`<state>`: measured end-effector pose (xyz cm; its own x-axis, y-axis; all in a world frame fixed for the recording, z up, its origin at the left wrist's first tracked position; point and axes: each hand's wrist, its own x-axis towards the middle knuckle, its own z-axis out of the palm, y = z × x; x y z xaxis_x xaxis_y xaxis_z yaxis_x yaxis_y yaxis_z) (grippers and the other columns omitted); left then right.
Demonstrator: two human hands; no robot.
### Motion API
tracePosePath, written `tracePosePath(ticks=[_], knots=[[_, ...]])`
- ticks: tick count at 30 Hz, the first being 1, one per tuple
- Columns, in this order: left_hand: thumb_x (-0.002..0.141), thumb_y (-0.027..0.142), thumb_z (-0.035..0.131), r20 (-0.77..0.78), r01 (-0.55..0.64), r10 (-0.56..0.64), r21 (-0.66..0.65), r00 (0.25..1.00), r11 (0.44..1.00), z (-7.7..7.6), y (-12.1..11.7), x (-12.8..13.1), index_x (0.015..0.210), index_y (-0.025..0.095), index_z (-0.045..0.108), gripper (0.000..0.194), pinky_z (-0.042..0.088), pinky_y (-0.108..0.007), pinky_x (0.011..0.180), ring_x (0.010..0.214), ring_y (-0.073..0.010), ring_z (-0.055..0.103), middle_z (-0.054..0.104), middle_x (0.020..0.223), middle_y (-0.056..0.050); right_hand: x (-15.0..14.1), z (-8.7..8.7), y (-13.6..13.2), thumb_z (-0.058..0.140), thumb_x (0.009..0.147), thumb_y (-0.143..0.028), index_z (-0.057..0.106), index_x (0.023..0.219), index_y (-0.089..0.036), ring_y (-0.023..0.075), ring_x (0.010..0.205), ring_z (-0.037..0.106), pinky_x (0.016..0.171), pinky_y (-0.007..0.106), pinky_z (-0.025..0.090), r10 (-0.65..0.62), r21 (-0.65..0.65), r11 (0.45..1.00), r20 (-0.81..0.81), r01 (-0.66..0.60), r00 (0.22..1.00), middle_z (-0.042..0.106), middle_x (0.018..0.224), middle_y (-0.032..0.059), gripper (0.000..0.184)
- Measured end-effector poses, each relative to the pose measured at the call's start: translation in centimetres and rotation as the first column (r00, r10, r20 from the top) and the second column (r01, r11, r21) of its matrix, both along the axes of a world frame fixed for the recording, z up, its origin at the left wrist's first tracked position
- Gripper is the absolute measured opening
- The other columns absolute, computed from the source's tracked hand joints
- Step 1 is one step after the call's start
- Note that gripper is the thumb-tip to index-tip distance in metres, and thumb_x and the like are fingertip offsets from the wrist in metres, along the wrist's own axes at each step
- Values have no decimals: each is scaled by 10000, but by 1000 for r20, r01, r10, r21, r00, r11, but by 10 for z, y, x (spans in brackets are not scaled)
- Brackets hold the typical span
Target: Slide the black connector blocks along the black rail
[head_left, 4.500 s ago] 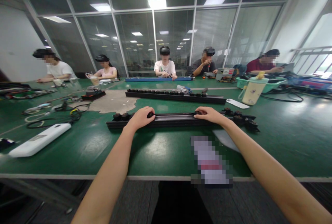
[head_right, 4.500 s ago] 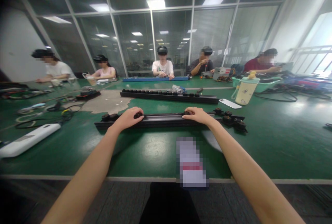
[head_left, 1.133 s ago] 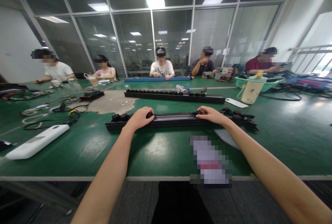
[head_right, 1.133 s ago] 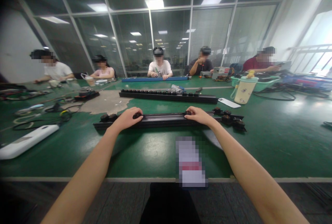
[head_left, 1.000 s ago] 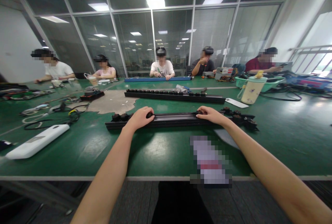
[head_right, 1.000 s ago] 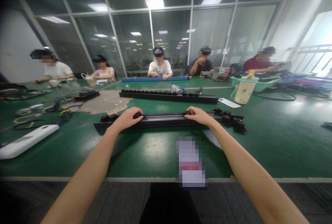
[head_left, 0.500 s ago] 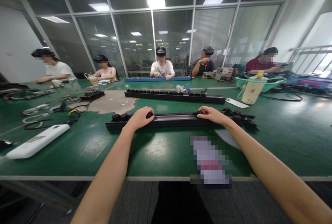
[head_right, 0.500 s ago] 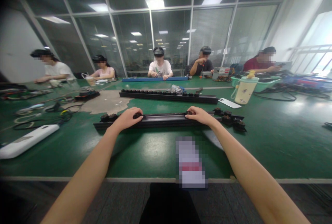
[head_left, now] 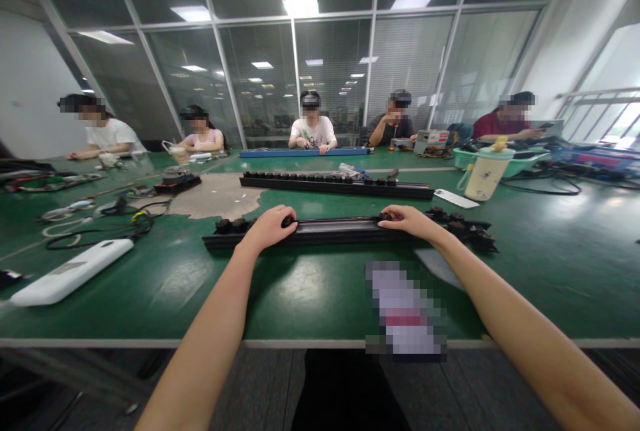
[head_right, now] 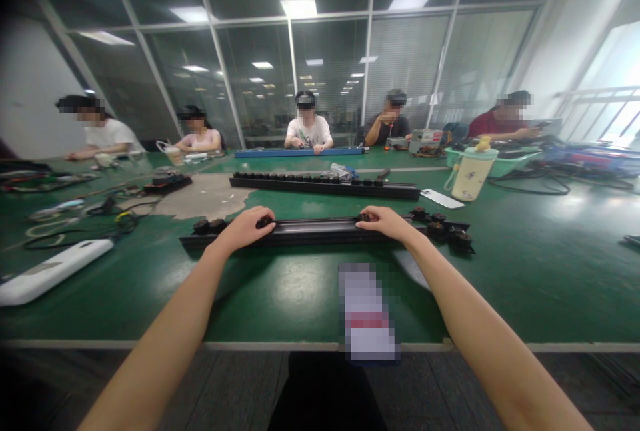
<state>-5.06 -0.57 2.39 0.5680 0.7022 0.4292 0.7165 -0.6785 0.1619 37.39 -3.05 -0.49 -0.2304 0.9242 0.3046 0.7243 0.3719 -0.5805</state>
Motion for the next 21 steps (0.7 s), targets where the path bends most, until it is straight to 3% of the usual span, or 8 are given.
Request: tracePosePath(ticks=[10, 21], knots=[[911, 324, 564, 2, 3, -3, -1, 1000, 1000, 0, 0, 1, 949, 210, 639, 142, 522, -388, 870, 921, -256, 648, 673, 957, -72, 3, -11, 5, 685, 789, -669, 670, 1036, -210, 194, 766, 530, 733, 341, 394, -3, 6, 1000, -36, 3, 999, 574, 773, -11, 521], [914, 317, 568, 12, 9, -9, -6, 1000, 1000, -2, 2, 0, 952, 209, 637, 134, 514, -387, 863, 918, -257, 644, 669, 957, -75, 5, -11, 4, 662, 806, -638, 658, 1013, -216, 193, 754, 520, 723, 340, 395, -1, 28, 1000, -26, 2, 1000, 564, 776, -9, 470]])
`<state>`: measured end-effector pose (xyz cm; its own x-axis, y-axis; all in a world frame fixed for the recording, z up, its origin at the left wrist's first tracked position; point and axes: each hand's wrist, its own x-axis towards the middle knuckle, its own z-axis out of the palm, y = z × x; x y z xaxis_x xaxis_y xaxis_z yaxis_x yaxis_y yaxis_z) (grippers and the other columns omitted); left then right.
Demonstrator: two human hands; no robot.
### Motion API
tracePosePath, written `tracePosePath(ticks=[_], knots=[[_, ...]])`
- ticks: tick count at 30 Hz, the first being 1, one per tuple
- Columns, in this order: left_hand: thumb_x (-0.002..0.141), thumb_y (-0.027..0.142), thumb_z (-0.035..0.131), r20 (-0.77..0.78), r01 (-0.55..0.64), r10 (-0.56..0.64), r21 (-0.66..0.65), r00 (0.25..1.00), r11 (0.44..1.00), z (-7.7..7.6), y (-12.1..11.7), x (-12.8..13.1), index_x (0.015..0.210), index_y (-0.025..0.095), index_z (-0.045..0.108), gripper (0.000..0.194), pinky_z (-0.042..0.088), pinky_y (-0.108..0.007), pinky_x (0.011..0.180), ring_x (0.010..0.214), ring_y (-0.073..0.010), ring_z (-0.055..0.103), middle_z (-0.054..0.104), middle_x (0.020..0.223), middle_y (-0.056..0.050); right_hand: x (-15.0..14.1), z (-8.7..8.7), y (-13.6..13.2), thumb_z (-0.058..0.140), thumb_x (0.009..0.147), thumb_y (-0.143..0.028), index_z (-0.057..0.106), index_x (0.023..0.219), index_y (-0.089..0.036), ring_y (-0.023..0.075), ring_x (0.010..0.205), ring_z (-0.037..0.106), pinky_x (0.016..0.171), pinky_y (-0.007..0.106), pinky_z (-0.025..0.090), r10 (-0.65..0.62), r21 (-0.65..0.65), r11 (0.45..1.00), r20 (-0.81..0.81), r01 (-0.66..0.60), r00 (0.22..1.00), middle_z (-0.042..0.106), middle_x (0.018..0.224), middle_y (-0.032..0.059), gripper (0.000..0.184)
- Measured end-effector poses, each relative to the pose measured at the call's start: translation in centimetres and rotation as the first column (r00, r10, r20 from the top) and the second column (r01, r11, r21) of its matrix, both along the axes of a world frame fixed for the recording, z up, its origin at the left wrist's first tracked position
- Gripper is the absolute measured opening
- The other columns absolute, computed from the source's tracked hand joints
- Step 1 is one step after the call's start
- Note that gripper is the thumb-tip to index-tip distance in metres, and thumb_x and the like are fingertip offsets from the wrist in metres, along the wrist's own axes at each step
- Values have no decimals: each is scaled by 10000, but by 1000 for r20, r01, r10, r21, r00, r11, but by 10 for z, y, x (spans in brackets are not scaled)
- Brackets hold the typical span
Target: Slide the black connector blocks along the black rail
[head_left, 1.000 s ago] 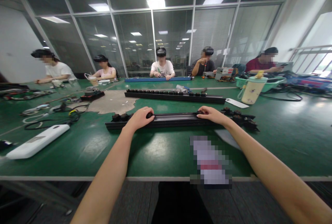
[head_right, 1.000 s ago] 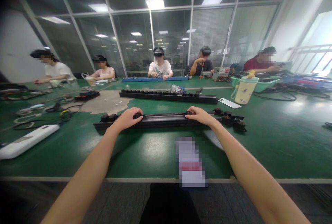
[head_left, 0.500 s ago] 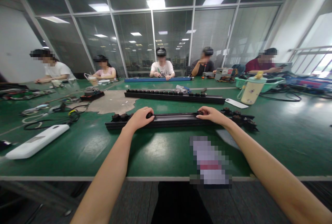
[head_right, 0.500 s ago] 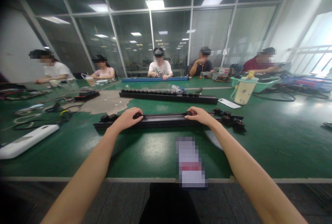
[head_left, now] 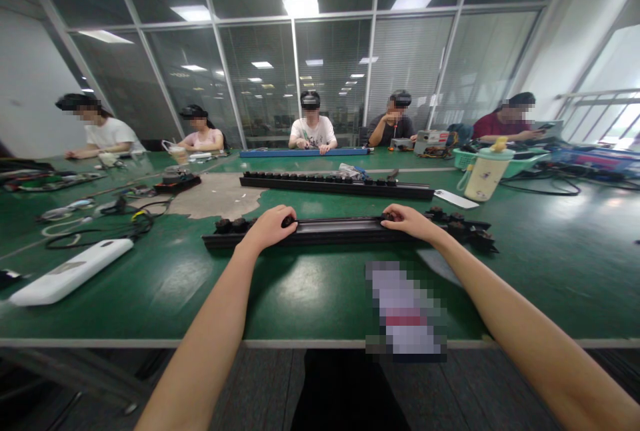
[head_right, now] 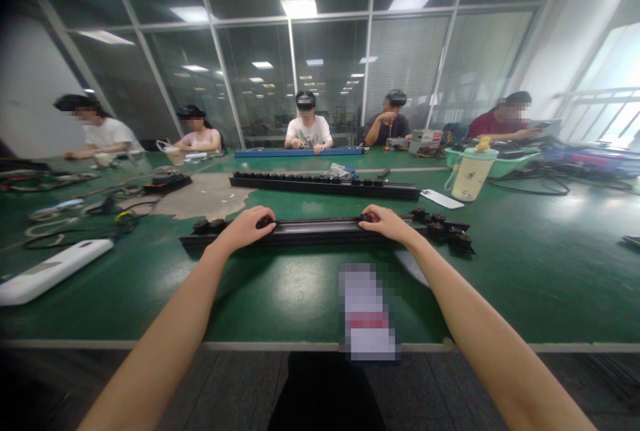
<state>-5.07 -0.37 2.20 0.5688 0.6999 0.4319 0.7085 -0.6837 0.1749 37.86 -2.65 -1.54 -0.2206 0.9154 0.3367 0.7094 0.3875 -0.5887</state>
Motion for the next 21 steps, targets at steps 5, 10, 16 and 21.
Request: tracePosePath(ticks=[5, 10, 16, 21], knots=[[913, 314, 571, -2, -3, 3, 2, 1000, 1000, -1, 1, 0, 958, 212, 640, 131, 514, -390, 870, 922, -257, 646, 672, 962, -72, 1, 5, -1, 664, 811, -664, 688, 1005, -212, 193, 751, 524, 711, 337, 393, 5, -5, 1000, 28, -5, 1000, 593, 778, 2, 493], [916, 323, 567, -10, -4, 4, 11, 1000, 1000, -1, 1, 0, 961, 211, 637, 140, 516, -389, 865, 922, -259, 646, 672, 962, -73, 3, 11, -4, 697, 773, -725, 737, 1019, -204, 197, 747, 527, 705, 344, 389, 8, -29, 1000, 48, -7, 999, 609, 770, 8, 578], [913, 319, 563, -9, -1, 1, 7, 1000, 1000, 0, 0, 0, 957, 207, 636, 141, 517, -398, 878, 929, -261, 647, 677, 971, -80, 3, 9, -6, 690, 783, -716, 736, 1049, -201, 207, 799, 547, 743, 350, 418, 16, -44, 999, 14, -16, 1000, 642, 848, 28, 582], [911, 314, 563, -9, -5, 5, 3, 1000, 1000, 1, -1, 0, 952, 212, 635, 132, 515, -382, 863, 920, -253, 647, 675, 957, -71, 3, 8, -3, 657, 820, -682, 692, 997, -224, 207, 802, 548, 763, 354, 428, 15, -36, 999, 57, -13, 998, 630, 842, 22, 492]])
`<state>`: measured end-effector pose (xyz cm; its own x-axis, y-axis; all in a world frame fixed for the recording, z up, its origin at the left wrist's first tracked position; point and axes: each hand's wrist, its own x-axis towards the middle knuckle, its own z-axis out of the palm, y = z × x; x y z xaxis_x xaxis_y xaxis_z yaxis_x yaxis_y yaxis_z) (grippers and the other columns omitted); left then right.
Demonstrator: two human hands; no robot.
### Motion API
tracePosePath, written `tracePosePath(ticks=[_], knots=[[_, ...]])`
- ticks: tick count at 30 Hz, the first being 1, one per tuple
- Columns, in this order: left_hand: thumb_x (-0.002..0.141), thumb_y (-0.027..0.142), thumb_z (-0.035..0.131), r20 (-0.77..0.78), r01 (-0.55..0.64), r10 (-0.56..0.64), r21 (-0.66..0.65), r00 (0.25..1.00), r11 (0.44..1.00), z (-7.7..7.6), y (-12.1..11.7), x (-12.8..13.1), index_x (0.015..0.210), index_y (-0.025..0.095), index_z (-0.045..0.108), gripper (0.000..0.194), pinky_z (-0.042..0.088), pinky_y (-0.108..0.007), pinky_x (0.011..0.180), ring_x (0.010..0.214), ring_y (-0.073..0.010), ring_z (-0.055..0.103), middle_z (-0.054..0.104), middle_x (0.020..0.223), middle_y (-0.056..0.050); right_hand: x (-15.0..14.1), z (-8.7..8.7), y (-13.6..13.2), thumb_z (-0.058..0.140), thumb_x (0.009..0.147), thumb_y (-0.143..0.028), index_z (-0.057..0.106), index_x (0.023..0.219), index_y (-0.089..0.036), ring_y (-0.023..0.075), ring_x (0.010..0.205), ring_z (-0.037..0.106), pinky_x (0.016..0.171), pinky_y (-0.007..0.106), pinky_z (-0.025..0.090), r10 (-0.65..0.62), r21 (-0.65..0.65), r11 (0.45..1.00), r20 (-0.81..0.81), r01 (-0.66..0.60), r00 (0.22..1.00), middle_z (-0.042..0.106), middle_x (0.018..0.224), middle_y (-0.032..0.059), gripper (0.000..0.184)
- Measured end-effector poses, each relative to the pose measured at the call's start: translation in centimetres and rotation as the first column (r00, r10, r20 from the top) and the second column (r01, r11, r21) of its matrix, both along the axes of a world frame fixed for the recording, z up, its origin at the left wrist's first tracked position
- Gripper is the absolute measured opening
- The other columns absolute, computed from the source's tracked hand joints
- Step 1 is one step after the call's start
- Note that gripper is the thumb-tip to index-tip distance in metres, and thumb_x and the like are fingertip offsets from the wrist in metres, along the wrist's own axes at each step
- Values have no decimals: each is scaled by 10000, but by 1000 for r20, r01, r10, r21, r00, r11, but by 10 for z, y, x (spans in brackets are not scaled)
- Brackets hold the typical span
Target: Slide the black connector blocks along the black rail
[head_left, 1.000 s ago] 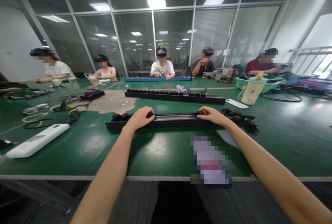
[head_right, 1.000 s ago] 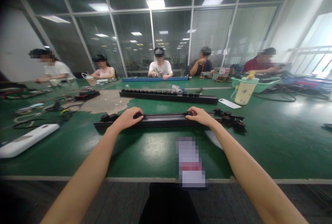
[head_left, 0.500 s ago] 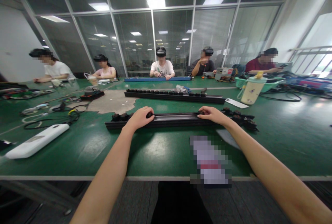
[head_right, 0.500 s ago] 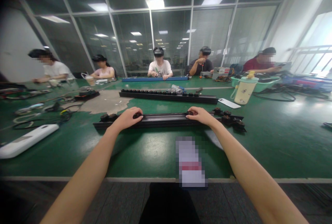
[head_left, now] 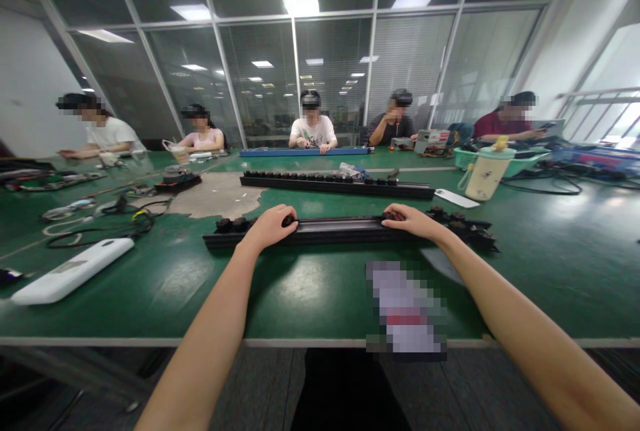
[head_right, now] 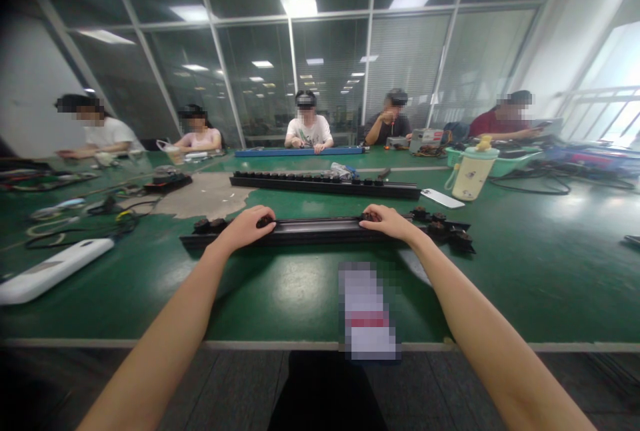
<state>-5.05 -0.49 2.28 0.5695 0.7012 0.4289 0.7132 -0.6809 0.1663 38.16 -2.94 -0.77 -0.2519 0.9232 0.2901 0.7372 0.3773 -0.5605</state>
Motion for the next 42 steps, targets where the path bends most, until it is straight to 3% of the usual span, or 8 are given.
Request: tracePosePath(ticks=[10, 26, 35, 42], knots=[[918, 328, 560, -1, 3, -3, -4, 1000, 1000, 0, 1, 0, 959, 207, 636, 149, 512, -392, 871, 926, -262, 645, 670, 968, -80, 0, 0, -2, 587, 900, -616, 656, 1041, -251, 245, 859, 560, 819, 388, 411, 6, 66, 998, 116, -14, 993, 631, 845, 39, 397], [920, 325, 561, -13, -2, 2, 5, 1000, 1000, -1, 2, 0, 964, 199, 638, 155, 513, -393, 868, 927, -264, 643, 666, 960, -79, 3, -7, 4, 607, 867, -565, 659, 1038, -225, 215, 813, 548, 776, 351, 406, 36, 65, 997, 27, -38, 999, 615, 854, 23, 385], [926, 325, 554, -21, -5, 5, 9, 1000, 1000, 0, 2, 0, 971, 197, 636, 159, 506, -394, 880, 936, -265, 639, 666, 966, -84, 1, 1, 0, 665, 804, -618, 677, 956, -202, 186, 746, 503, 704, 326, 357, 11, 10, 1000, -47, -11, 999, 566, 768, -4, 443], [927, 336, 545, -15, -1, 1, 7, 1000, 1000, 0, 2, 0, 971, 194, 639, 175, 509, -401, 867, 918, -267, 638, 666, 960, -85, 3, 5, 3, 671, 797, -615, 695, 993, -187, 191, 755, 516, 702, 329, 357, 5, -23, 1000, 4, -5, 1000, 582, 782, 3, 471]])
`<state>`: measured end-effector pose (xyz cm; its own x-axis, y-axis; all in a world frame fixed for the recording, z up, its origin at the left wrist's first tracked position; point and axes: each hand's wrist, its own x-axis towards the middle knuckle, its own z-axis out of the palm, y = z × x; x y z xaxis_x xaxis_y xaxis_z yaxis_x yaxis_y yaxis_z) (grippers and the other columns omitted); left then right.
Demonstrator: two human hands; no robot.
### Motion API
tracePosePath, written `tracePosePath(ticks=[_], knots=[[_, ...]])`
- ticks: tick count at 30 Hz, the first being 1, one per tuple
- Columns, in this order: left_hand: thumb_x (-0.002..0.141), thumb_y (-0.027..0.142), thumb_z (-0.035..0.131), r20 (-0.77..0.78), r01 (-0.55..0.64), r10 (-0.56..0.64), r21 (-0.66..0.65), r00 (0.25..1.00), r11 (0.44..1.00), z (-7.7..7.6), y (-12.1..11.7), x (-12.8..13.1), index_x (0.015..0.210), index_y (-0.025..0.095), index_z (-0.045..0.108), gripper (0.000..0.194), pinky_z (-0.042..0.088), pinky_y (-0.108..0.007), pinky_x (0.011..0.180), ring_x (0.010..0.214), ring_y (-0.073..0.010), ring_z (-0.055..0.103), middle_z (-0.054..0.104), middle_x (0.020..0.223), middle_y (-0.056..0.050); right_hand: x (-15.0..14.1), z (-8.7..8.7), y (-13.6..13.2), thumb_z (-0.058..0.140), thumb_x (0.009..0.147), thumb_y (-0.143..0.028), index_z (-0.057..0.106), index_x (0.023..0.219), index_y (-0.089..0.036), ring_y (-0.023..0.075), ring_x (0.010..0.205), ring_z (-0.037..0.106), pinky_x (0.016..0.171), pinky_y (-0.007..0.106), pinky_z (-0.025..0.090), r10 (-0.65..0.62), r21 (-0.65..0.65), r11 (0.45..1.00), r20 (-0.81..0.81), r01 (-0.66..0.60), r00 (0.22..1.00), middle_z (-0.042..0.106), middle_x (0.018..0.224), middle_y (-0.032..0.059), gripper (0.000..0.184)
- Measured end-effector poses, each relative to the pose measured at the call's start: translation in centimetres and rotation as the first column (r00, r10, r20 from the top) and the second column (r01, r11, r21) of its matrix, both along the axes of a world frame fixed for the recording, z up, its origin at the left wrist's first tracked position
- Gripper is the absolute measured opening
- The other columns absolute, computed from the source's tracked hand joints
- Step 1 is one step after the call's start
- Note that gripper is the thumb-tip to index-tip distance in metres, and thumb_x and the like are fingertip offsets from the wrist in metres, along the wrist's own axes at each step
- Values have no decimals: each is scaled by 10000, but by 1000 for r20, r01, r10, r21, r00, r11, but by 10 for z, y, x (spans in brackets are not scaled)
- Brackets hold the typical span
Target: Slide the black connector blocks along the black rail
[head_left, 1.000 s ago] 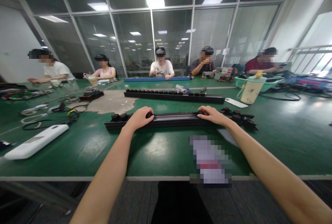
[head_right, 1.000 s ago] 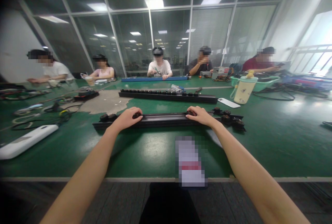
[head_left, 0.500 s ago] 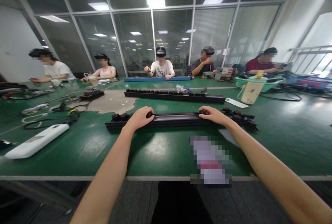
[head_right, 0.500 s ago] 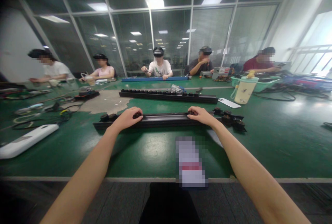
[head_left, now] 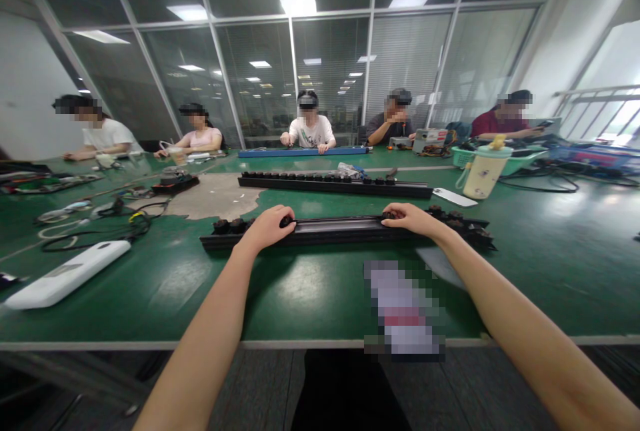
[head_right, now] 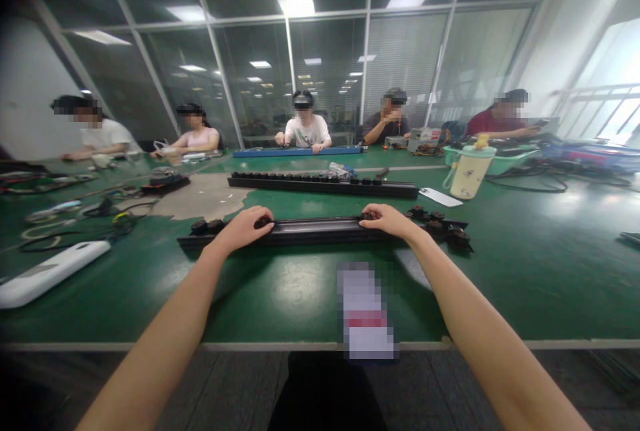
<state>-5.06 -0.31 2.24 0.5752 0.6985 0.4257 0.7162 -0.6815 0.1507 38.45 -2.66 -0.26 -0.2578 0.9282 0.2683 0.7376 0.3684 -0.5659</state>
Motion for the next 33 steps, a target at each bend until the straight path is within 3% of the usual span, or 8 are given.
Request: tracePosePath(ticks=[12, 33], knots=[[923, 327, 560, -1, -1, 1, 9, 1000, 1000, 0, 1, -1, 962, 205, 643, 153, 515, -395, 868, 913, -260, 644, 667, 949, -75, -8, -10, 3, 635, 817, -435, 625, 994, -226, 235, 836, 604, 806, 373, 451, -130, 42, 991, 118, 126, 984, 678, 893, 45, 274], [921, 321, 560, 14, 4, -4, -12, 1000, 1000, 1, -1, 0, 969, 205, 638, 148, 518, -394, 882, 928, -256, 649, 675, 973, -77, -8, -11, 2, 621, 829, -462, 628, 1025, -225, 247, 866, 605, 861, 405, 451, -134, 56, 990, 134, 128, 982, 680, 913, 54, 308]])
